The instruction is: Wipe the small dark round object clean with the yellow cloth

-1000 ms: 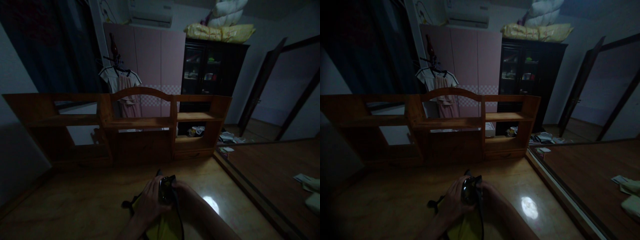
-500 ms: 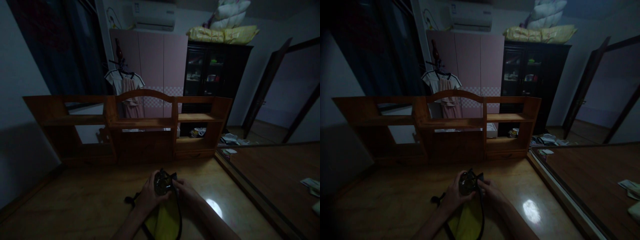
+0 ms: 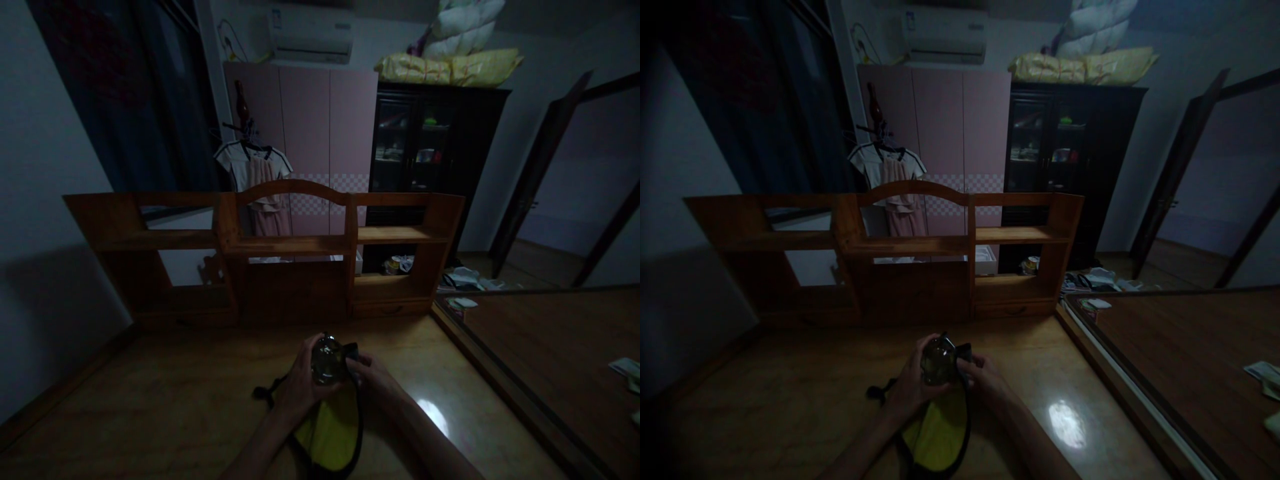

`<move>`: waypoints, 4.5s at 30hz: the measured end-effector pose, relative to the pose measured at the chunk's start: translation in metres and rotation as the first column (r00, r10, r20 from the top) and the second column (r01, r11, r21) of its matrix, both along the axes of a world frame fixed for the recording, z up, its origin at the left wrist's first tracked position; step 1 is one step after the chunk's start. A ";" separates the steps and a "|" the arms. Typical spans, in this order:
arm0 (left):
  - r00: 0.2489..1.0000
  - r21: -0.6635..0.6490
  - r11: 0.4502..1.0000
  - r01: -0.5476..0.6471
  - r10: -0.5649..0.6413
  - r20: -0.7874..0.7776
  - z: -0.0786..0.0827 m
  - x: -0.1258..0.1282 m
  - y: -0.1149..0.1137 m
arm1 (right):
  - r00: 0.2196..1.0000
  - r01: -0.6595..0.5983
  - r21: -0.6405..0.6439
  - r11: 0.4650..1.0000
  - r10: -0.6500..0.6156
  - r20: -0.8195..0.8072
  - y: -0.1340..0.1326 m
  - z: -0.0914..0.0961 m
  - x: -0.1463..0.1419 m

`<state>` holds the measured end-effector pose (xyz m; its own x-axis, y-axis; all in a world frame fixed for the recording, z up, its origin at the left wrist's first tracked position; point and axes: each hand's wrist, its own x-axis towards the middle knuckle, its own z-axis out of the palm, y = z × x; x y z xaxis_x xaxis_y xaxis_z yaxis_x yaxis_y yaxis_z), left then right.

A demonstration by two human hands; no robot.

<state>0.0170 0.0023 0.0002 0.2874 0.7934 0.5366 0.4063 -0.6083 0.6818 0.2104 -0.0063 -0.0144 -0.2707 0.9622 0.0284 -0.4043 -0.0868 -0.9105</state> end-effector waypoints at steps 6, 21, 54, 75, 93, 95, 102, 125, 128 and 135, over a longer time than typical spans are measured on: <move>0.998 0.061 0.997 0.040 -0.037 -0.055 -0.003 0.001 -0.002 | 0.998 0.014 -0.039 0.999 -0.017 -0.068 -0.003 0.006 -0.002; 0.979 0.189 0.977 0.095 -0.057 -0.198 -0.002 0.001 0.001 | 0.986 0.160 -0.030 0.987 -0.161 -0.045 -0.008 0.022 -0.009; 0.947 0.266 0.961 -0.072 0.150 -0.285 -0.010 -0.002 -0.003 | 0.962 -0.157 0.128 0.979 0.123 0.244 -0.006 0.029 0.011; 0.961 0.151 0.973 -0.174 0.201 -0.190 -0.013 -0.012 0.007 | 0.985 -0.019 0.100 0.995 0.001 0.173 -0.004 0.013 0.000; 0.915 0.180 0.973 -0.147 0.203 -0.349 -0.017 -0.010 0.006 | 0.993 0.017 0.031 0.999 -0.020 0.117 -0.011 0.029 -0.006; 0.911 0.189 0.974 -0.121 0.185 -0.370 -0.015 -0.009 0.005 | 0.992 0.017 0.035 0.999 -0.021 0.123 -0.012 0.031 -0.005; 0.898 0.209 0.974 -0.092 0.171 -0.405 -0.014 -0.009 0.003 | 0.982 0.037 0.070 0.997 -0.049 0.181 -0.008 0.023 -0.002; 0.783 0.451 0.887 0.097 0.212 -0.585 -0.014 -0.005 -0.002 | 0.880 0.120 0.401 0.908 -0.284 0.379 -0.007 0.005 -0.008; 0.766 0.533 0.825 0.188 0.217 -0.605 -0.015 -0.002 -0.005 | 0.828 0.105 0.520 0.848 -0.364 0.426 -0.010 0.000 -0.006; 0.821 0.546 0.819 0.176 0.183 -0.540 -0.013 0.001 -0.008 | 0.711 0.079 0.630 0.773 -0.486 0.507 -0.013 0.000 -0.005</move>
